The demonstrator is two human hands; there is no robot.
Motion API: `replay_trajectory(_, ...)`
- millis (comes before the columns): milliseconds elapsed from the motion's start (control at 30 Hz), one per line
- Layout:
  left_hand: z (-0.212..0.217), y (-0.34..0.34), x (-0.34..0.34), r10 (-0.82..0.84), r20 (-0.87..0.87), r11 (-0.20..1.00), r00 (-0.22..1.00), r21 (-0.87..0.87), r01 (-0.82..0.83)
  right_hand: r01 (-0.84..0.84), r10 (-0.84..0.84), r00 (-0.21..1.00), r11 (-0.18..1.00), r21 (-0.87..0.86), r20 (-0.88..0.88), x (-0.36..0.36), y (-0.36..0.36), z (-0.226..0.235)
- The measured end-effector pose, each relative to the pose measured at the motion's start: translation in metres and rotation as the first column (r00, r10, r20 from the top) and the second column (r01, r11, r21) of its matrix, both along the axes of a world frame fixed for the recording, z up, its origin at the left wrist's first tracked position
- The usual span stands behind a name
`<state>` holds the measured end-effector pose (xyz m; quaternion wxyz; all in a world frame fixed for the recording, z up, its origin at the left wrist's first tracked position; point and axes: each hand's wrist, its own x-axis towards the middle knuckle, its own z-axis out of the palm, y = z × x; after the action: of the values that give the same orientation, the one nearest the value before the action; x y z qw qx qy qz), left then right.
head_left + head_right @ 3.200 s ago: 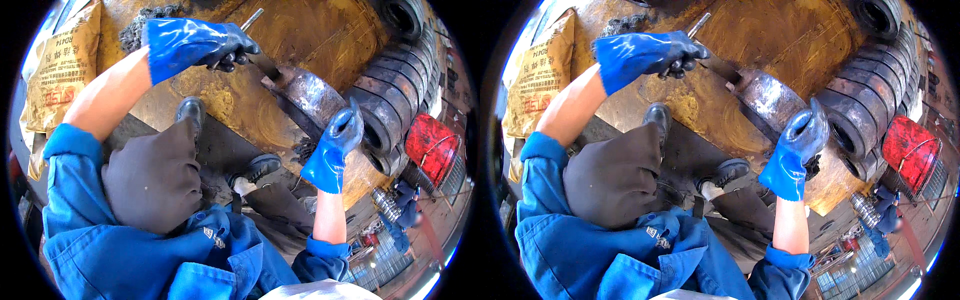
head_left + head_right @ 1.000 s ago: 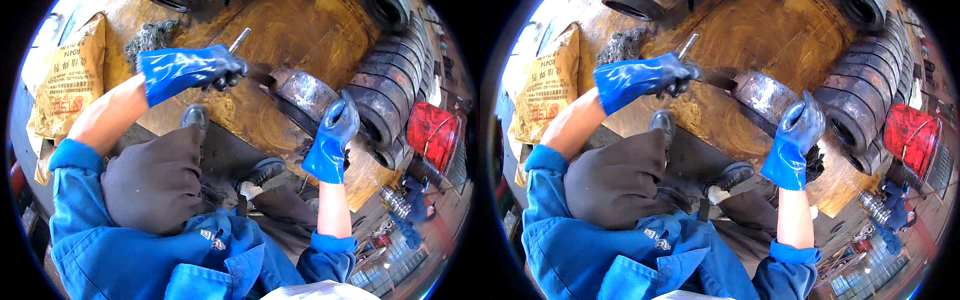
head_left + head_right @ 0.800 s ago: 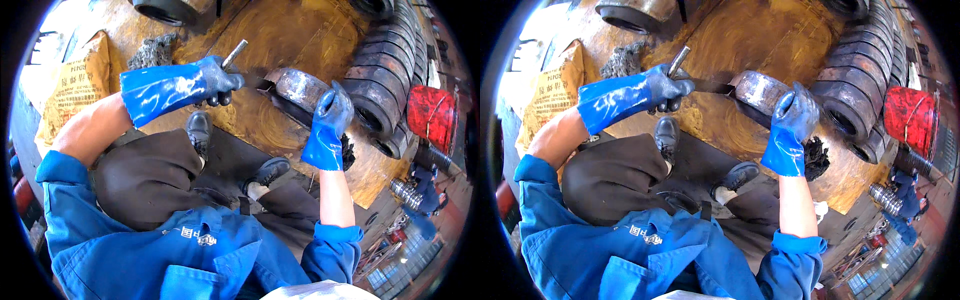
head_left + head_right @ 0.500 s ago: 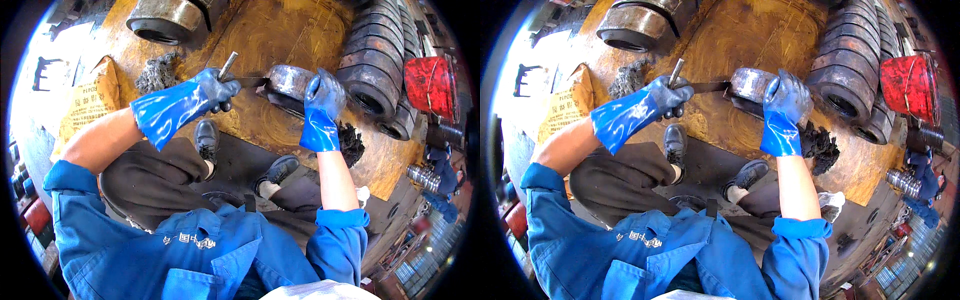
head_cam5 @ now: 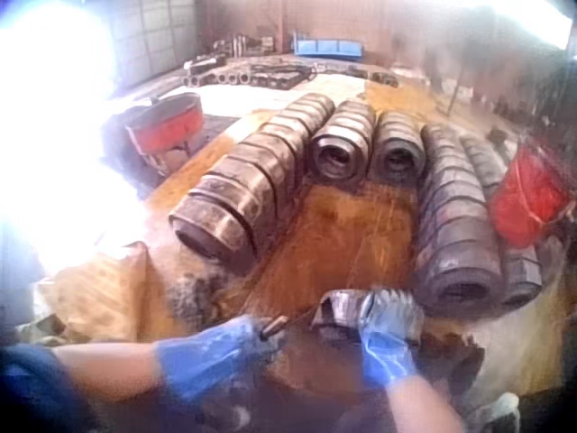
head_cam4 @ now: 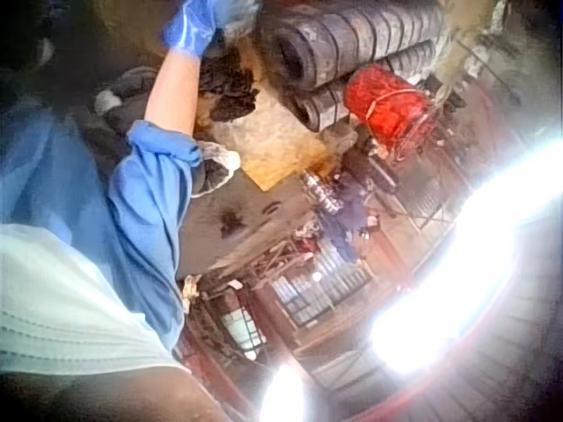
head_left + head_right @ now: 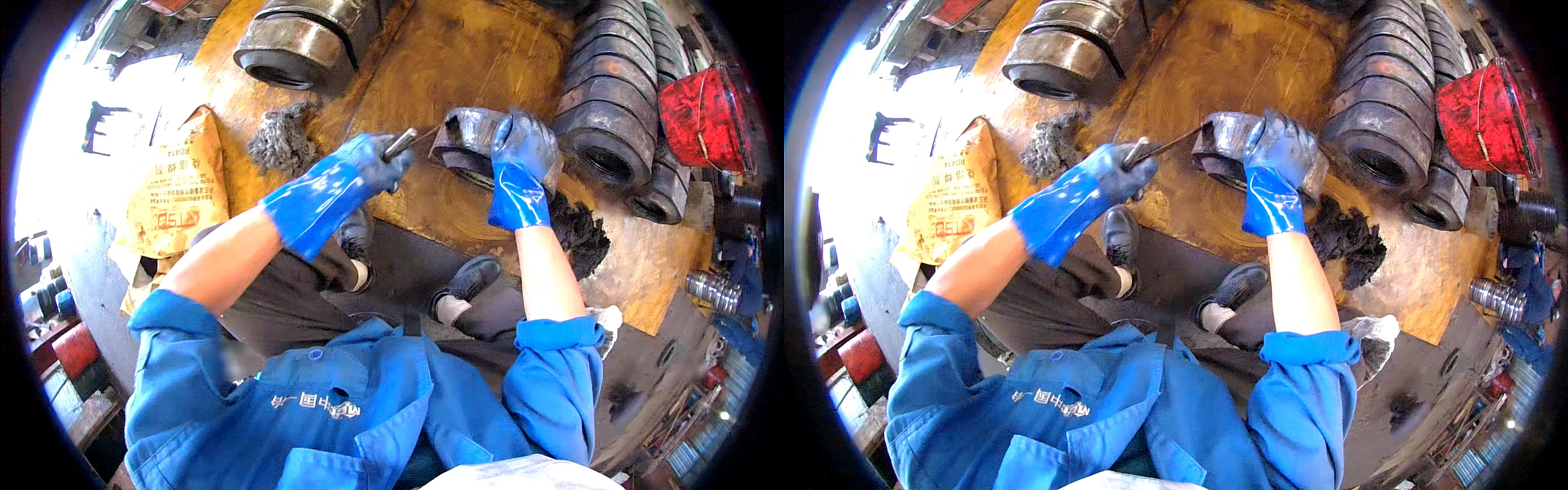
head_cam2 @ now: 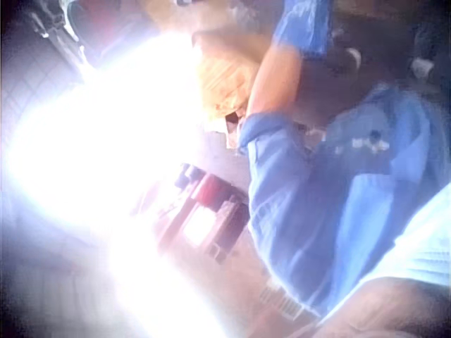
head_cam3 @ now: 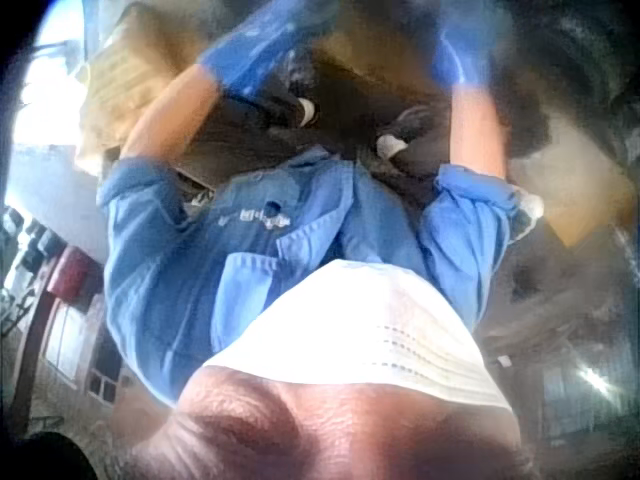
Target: The person sits on the floor and uses a metal file to scrape and clean the surface of a large, dark metal ring. They rotate the ring to access different areas and then use a hammer to tap the ring, likely to dislodge debris or adjust its position.
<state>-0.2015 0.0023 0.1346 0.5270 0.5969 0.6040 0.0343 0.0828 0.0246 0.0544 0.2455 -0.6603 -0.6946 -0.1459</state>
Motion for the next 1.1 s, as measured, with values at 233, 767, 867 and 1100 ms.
replay_trajectory(233, -0.016, -0.017, -0.003, 0.065, 0.02, 0.998, 0.998, 0.02, -0.065, 0.021, -0.022, 1.0, 0.996, 0.09, 0.008, 0.009, 0.001, -0.013)
replay_trajectory(767, -0.002, -0.011, 0.014, 0.168, 0.091, 0.984, 0.982, -0.068, -0.162, -0.031, 0.03, 1.0, 0.991, 0.129, 0.008, 0.004, 0.001, -0.007)
replay_trajectory(867, -0.022, -0.035, -0.002, 0.126, 0.098, 0.986, 0.987, 0.097, -0.136, -0.022, 0.02, 1.0, 0.996, 0.081, 0.021, 0.007, 0.002, -0.005)
replay_trajectory(1100, -0.026, 0.023, -0.015, 0.342, 0.126, 0.93, 0.931, -0.187, -0.317, 0.021, -0.021, 1.0, 0.998, -0.055, 0.002, -0.005, -0.001, 0.006)
